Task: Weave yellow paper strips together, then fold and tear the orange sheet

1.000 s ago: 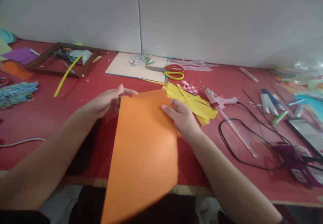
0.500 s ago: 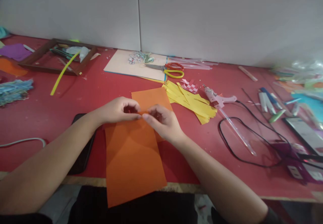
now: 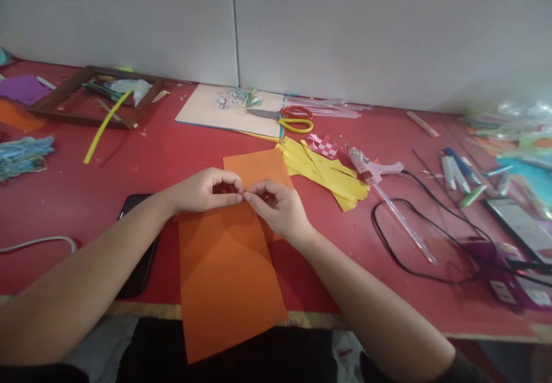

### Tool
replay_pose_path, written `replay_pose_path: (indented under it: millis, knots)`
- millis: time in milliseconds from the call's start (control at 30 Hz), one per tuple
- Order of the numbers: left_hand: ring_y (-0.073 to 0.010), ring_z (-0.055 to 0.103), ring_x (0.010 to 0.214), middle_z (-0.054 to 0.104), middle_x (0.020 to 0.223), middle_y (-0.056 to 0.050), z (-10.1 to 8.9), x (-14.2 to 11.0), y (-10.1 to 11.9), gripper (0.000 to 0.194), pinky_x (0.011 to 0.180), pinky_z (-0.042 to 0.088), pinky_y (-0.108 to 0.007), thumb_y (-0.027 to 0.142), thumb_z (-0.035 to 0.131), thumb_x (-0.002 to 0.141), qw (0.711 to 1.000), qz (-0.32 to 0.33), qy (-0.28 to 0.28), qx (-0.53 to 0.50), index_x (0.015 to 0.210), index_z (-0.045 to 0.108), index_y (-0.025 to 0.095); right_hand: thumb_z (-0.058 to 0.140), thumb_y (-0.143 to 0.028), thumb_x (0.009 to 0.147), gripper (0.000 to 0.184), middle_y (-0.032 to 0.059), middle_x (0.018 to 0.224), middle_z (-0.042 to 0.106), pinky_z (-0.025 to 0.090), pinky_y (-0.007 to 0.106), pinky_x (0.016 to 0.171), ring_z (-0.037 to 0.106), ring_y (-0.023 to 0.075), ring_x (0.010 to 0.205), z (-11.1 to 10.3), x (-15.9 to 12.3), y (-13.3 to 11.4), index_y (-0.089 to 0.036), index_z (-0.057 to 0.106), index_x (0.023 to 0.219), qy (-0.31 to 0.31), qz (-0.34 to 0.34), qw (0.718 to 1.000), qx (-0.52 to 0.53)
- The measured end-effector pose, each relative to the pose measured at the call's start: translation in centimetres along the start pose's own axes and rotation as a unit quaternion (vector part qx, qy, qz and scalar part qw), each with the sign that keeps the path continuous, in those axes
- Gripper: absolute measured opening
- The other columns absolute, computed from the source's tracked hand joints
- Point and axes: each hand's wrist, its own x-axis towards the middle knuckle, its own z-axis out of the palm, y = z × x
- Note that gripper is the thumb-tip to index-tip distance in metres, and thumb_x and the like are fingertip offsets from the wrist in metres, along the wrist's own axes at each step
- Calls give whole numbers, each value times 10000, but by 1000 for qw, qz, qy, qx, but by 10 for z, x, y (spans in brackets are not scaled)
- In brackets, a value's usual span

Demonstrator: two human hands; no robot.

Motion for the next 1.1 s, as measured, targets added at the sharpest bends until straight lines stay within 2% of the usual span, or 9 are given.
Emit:
replay_pose_path:
  millis: [467, 600, 767, 833, 900, 1000, 1100]
  knots:
    - [-109, 543, 680, 639, 763, 5, 6, 4, 4, 195, 630, 419, -232, 358, 657, 830, 999, 23, 16, -19, 828, 662, 163, 630, -249, 721, 70, -4, 653, 590, 375, 232, 473, 481, 96, 538, 1, 3, 0, -187, 609, 697, -6, 28, 998, 56]
    - [-109, 547, 695, 627, 753, 12, 7, 4, 6, 188, 647, 424, -228, 347, 669, 819, 997, 32, 51, -39, 804, 646, 161, 615, -231, 720, 51, -11, 649, 580, 384, 232, 494, 483, 96, 551, -1, 4, 0, -189, 603, 694, -4, 23, 998, 63]
    - [-99, 533, 668, 612, 743, 17, 3, 5, 4, 193, 622, 414, -218, 347, 679, 815, 989, 30, 124, -74, 802, 637, 159, 597, -188, 723, 33, -18, 653, 574, 385, 230, 498, 488, 95, 556, -5, 3, 1, -195, 589, 691, -10, 26, 998, 51]
    - [-101, 533, 667, 611, 742, 15, 0, 4, 2, 214, 622, 415, -220, 367, 686, 814, 988, 21, 134, -68, 806, 638, 158, 608, -202, 740, 27, -12, 682, 585, 408, 235, 514, 511, 100, 574, -5, 2, 2, -199, 590, 720, 1, 13, 998, 55]
    - [-109, 543, 683, 623, 750, 8, -1, 3, 0, 228, 634, 420, -227, 381, 691, 812, 991, 13, 122, -52, 807, 647, 158, 648, -245, 755, 68, -1, 725, 607, 447, 248, 546, 556, 119, 622, -3, 2, 4, -205, 598, 778, 20, -10, 998, 53]
    - [-117, 550, 688, 641, 750, 3, 1, 2, 1, 224, 632, 417, -232, 377, 713, 790, 997, 6, 75, -32, 804, 665, 158, 706, -293, 756, 148, 15, 765, 646, 485, 268, 592, 600, 141, 675, 1, 1, 6, -211, 610, 832, 28, -47, 998, 9]
    - [-108, 533, 656, 637, 732, 11, 5, 2, 3, 211, 606, 399, -228, 371, 698, 800, 1000, -1, 26, -15, 801, 673, 162, 670, -280, 785, 85, 19, 733, 672, 482, 270, 588, 592, 132, 624, 2, 0, 7, -204, 633, 786, 22, -52, 997, -55]
